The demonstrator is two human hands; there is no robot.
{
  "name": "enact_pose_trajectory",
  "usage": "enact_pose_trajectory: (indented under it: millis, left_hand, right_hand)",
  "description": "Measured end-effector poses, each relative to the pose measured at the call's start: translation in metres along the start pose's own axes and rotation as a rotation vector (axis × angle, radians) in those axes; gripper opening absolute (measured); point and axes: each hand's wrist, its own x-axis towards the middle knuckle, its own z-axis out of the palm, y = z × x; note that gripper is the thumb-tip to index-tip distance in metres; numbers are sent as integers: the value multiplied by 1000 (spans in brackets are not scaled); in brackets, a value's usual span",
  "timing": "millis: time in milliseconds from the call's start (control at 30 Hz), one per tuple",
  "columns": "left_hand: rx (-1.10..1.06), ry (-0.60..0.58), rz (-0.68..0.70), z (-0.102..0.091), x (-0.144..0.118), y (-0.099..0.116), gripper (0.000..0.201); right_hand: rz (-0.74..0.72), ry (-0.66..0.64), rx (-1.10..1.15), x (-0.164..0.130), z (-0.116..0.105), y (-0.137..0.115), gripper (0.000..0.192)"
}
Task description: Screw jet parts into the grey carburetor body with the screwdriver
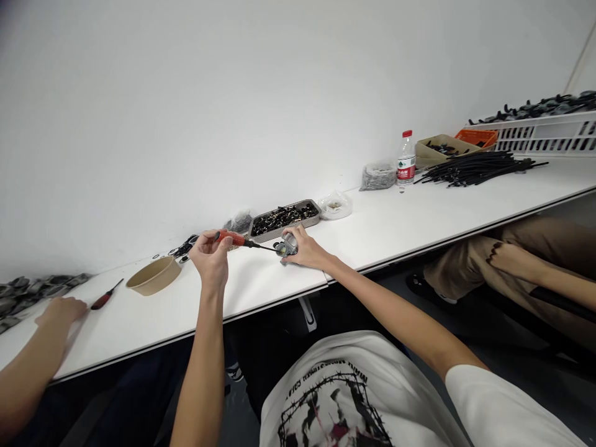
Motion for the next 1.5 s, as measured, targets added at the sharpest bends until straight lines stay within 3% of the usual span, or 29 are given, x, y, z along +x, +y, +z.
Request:
enact_pose_trajectory:
  millis: [500, 800, 967, 1133, 1267, 1500]
  left_hand:
    - [-29, -218, 12, -6, 3, 10, 29]
    - [73, -121, 55, 3, 3, 11, 35]
    - [133, -27, 119, 10, 5, 9, 25]
    - [10, 63, 12, 10, 6, -3, 34]
    - [-79, 80, -22, 8, 4, -8, 32]
    - [-1, 68, 6, 3, 1, -5, 29]
  right_hand:
    - [-8, -3, 14, 0, 0, -2, 67]
    - [23, -4, 1, 0, 0, -3, 68]
    - [48, -7, 9, 0, 0, -2, 68]
    - [48, -14, 16, 0, -1, -5, 67]
    - [50, -12, 20, 1, 0, -1, 67]
    - [29, 0, 3, 0, 2, 2, 67]
